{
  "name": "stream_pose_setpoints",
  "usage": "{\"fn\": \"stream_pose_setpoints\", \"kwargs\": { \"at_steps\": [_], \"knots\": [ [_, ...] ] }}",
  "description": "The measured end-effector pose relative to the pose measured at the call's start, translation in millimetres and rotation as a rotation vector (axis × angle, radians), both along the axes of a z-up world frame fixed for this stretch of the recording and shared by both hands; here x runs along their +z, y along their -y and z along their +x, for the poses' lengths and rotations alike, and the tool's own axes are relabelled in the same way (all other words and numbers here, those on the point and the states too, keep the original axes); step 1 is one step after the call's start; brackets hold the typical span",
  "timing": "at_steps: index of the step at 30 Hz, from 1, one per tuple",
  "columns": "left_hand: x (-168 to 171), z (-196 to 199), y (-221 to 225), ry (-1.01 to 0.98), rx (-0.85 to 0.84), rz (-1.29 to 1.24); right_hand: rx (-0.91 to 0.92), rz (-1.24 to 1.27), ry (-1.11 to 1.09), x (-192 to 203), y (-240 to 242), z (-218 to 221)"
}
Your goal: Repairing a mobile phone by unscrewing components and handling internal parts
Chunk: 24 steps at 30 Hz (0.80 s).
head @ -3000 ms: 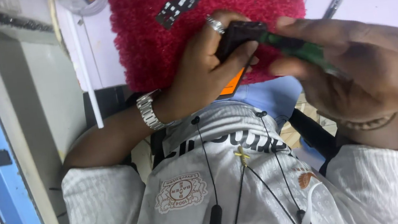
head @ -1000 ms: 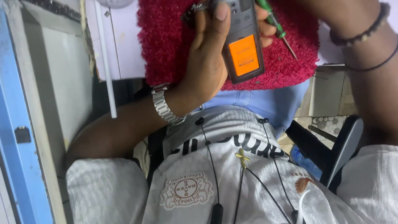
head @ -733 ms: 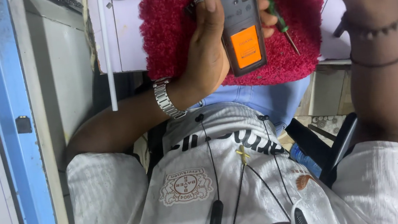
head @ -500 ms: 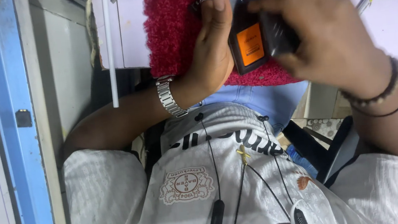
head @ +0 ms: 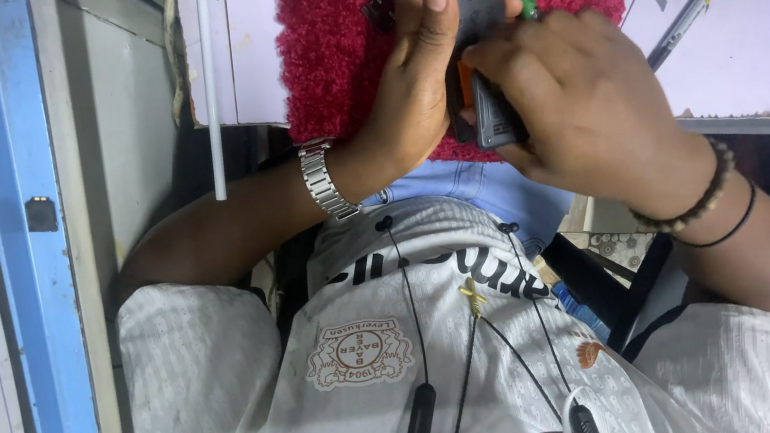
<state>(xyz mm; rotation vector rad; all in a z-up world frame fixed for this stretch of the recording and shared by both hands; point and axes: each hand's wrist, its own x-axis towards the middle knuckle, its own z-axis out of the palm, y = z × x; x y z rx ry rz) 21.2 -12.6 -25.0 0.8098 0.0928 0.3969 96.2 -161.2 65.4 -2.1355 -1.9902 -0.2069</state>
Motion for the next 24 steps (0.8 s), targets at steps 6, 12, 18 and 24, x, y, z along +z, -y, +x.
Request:
{"fn": "stream_pose_setpoints", "kwargs": {
  "at_steps": [6, 12, 18, 24],
  "knots": [
    [-10, 0, 2, -0.118, 0.087, 0.235, 0.068, -0.013, -0.245, -1, -14, 10],
    [11, -4, -7, -0.143, 0.162, 0.404, 0.108, -0.192, -0.411, 26, -11, 22],
    [18, -7, -9, -0.182, 0.133, 0.419, 0.013, -0.283, -0.441, 28, -7, 22],
    [-1, 1, 0, -0.029, 0.007, 0.037, -0.025, -0.411, -0.372, 37, -10, 22]
  ]
}}
